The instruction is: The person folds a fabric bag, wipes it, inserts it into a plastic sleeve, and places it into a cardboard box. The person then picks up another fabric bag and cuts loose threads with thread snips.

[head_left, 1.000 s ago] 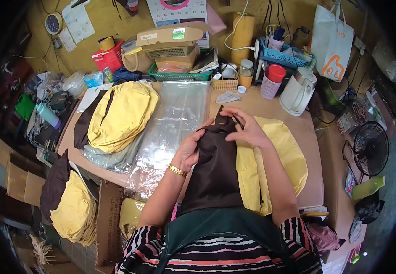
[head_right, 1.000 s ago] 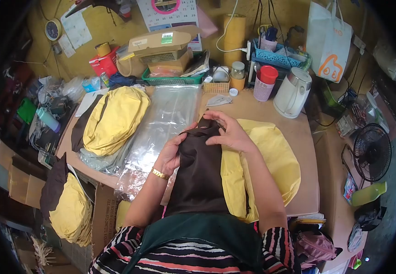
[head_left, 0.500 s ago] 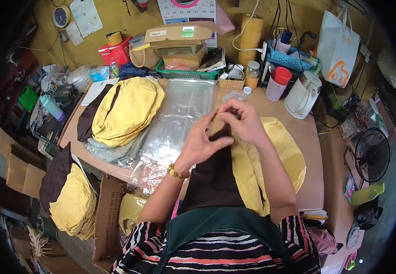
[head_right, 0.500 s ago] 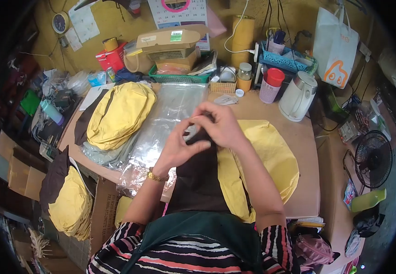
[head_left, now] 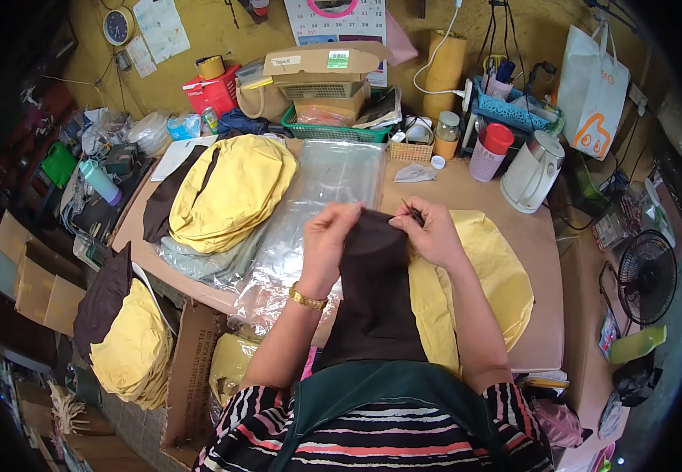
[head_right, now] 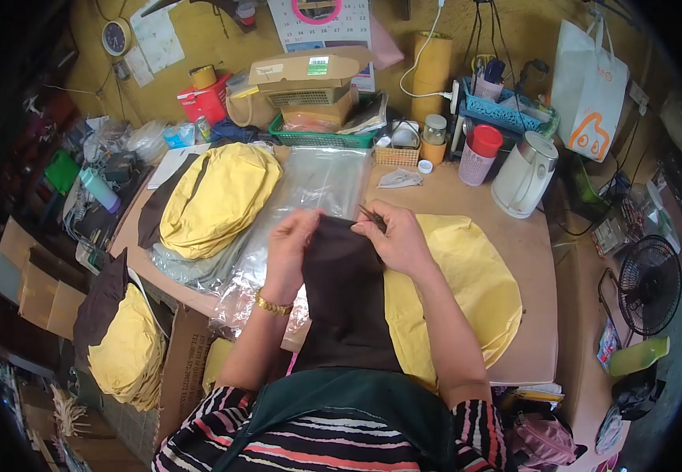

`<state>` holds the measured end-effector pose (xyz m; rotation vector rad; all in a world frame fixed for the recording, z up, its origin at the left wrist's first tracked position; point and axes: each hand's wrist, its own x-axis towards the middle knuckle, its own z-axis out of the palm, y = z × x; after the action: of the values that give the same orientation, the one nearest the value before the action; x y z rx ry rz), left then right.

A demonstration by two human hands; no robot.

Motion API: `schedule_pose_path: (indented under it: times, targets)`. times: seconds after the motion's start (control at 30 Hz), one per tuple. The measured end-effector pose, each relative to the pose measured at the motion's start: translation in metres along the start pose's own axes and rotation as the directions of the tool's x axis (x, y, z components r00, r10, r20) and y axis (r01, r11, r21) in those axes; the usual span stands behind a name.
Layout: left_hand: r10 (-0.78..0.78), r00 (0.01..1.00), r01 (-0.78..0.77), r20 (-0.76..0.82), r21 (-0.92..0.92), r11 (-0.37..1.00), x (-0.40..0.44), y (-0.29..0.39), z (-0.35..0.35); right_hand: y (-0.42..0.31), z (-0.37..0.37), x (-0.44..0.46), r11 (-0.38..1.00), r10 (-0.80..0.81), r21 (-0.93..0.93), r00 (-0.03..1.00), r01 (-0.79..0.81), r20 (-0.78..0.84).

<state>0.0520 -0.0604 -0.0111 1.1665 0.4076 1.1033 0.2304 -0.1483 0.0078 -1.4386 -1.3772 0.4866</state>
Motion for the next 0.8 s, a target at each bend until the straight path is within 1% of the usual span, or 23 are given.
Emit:
schedule_pose_path:
  times: [0.03,0.1,0.13,0.17,0.2,0.23,0.27,0.3,0.37,0.4,0.43,0.5,0.53,0.6,0.63,0.7,0.73,0.8]
  targets:
    - [-0.078,0.993,0.057,-0.091,-0.214,0.975,0.002,0.0,-0.006,0.001,-0.004,-0.001,1.0,0.0,-0.001,1.0,0.0,-0.001]
    - [0.082,0.981,-0.112,-0.179,-0.166,0.98,0.013,0.009,-0.031,0.003,-0.014,-0.005,0.989,0.004,-0.144,0.995,-0.019,-0.102]
    - [0.051,0.989,-0.063,-0.141,-0.082,0.995,0.014,0.015,-0.041,-0.001,-0.015,-0.007,0.989,0.006,-0.148,0.994,-0.022,-0.105]
    - [0.049,0.989,-0.061,-0.14,-0.082,0.995,0.012,0.02,-0.036,-0.011,-0.013,-0.009,0.983,-0.014,-0.183,0.993,-0.008,-0.121]
    - [-0.012,1.0,0.013,-0.015,0.081,0.997,0.006,0.032,-0.025,-0.018,-0.008,-0.012,0.976,-0.035,-0.216,0.991,0.006,-0.133]
    - [-0.092,0.991,0.066,0.095,0.248,0.966,0.001,0.04,-0.016,-0.02,-0.003,-0.013,0.977,-0.033,-0.215,0.991,0.005,-0.127]
    - [-0.124,0.986,0.074,0.112,0.369,0.926,0.0,0.041,-0.008,-0.023,0.002,-0.014,0.969,-0.092,-0.24,0.989,0.063,-0.112]
    - [-0.117,0.987,0.068,0.111,0.368,0.927,0.002,0.039,-0.006,-0.025,0.004,-0.013,0.956,-0.155,-0.266,0.983,0.124,-0.098]
    - [-0.045,0.967,-0.061,0.249,0.402,0.913,0.009,0.034,-0.004,-0.025,0.006,-0.014,0.944,-0.184,-0.291,0.98,0.156,-0.071]
    - [-0.054,0.98,-0.021,0.19,0.375,0.927,0.01,0.038,-0.002,-0.025,0.007,-0.014,0.933,-0.209,-0.315,0.975,0.174,-0.079]
    - [-0.044,0.98,-0.033,0.194,0.374,0.927,0.011,0.039,-0.001,-0.025,0.007,-0.013,0.921,-0.235,-0.339,0.968,0.193,-0.088]
    - [-0.16,0.982,0.12,0.102,0.318,0.941,0.012,0.036,0.0,-0.025,0.007,-0.012,0.918,-0.255,-0.339,0.962,0.208,-0.101]
    - [-0.153,0.983,0.113,0.105,0.317,0.942,0.013,0.032,0.001,-0.027,0.006,-0.012,0.908,-0.278,-0.357,0.952,0.218,-0.125]
    - [-0.085,0.989,0.076,0.122,0.076,0.994,0.015,0.021,0.001,-0.029,0.005,-0.01,0.898,-0.303,-0.377,0.941,0.229,-0.149]
    - [-0.086,0.989,0.077,0.122,0.075,0.994,0.016,0.018,0.0,-0.027,0.004,-0.01,0.899,-0.306,-0.374,0.938,0.228,-0.164]
    - [-0.19,0.964,0.224,0.188,-0.182,0.957,0.016,0.013,-0.002,-0.027,0.003,-0.01,0.901,-0.307,-0.37,0.935,0.226,-0.177]
    - [-0.191,0.964,0.225,0.187,-0.183,0.957,0.015,0.013,-0.001,-0.03,0.002,-0.011,0.908,-0.288,-0.362,0.941,0.21,-0.176]
    - [-0.201,0.955,0.264,0.218,-0.318,0.91,0.013,0.014,0.003,-0.036,-0.002,-0.012,0.915,-0.266,-0.354,0.948,0.192,-0.173]
